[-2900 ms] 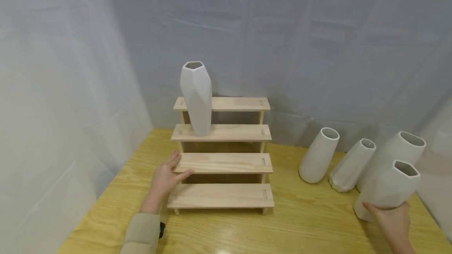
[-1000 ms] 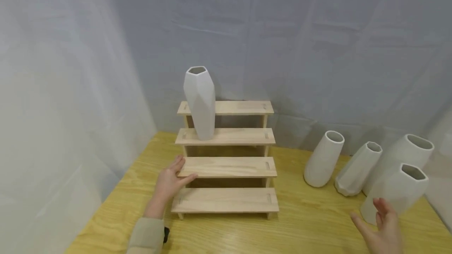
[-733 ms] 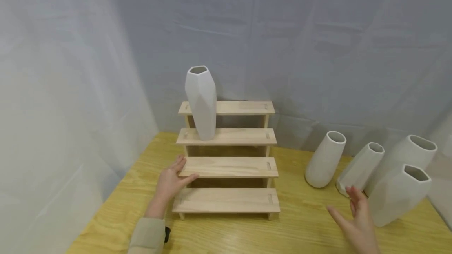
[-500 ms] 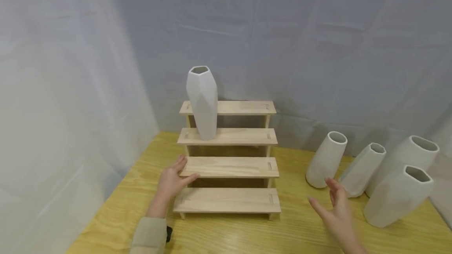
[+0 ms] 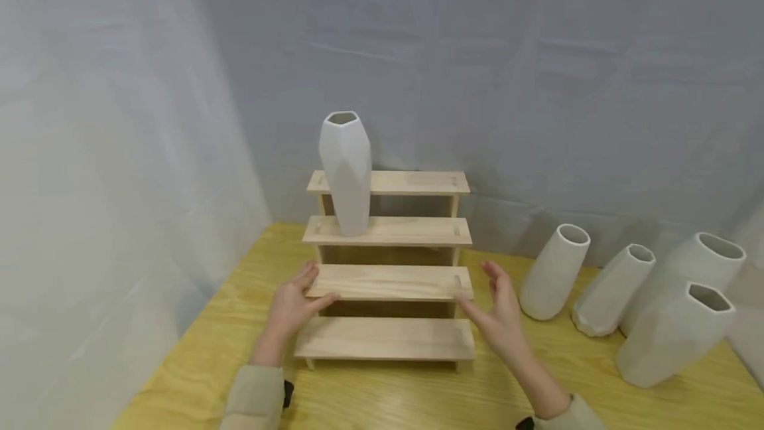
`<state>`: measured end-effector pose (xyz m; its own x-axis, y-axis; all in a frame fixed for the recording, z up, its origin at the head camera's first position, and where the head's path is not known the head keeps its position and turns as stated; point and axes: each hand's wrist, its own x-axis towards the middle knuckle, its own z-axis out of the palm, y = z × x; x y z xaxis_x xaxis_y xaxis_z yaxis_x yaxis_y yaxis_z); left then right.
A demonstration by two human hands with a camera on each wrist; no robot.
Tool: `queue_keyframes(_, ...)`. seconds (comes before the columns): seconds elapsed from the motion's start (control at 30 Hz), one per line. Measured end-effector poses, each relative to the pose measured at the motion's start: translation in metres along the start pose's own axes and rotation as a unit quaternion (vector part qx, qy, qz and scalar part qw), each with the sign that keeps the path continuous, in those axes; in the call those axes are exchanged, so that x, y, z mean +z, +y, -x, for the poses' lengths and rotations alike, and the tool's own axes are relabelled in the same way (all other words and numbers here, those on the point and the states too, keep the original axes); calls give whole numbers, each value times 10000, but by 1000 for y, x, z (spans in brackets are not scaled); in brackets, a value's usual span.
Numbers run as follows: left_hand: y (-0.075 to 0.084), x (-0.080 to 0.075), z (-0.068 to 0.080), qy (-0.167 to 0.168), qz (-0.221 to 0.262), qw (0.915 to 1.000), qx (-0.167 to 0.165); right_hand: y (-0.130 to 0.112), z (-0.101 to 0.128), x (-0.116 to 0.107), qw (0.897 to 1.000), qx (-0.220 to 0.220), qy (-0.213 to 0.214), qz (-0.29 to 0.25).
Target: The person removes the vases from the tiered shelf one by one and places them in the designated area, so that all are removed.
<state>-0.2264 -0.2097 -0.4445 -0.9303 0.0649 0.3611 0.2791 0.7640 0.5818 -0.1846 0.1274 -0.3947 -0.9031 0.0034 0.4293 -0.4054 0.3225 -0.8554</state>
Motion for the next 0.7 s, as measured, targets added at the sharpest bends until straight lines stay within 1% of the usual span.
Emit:
queue_keyframes(0.2, 2, 1, 0, 6, -12, 10000, -37, -8, -20, 19, 9995, -16, -300, 113)
queue_keyframes(0.33, 3, -1, 2, -53, 28, 9999, -93, -13, -34, 34, 9992, 1, -353, 164)
queue_keyframes(0.53, 2, 0, 2, -69, -13, 9999, -98, -25, -55, 55, 9980, 152, -567, 250)
queue_keyframes(0.7, 2, 0, 1, -64, 9, 9999, -97, -37, -71, 72, 9971, 166, -725, 165)
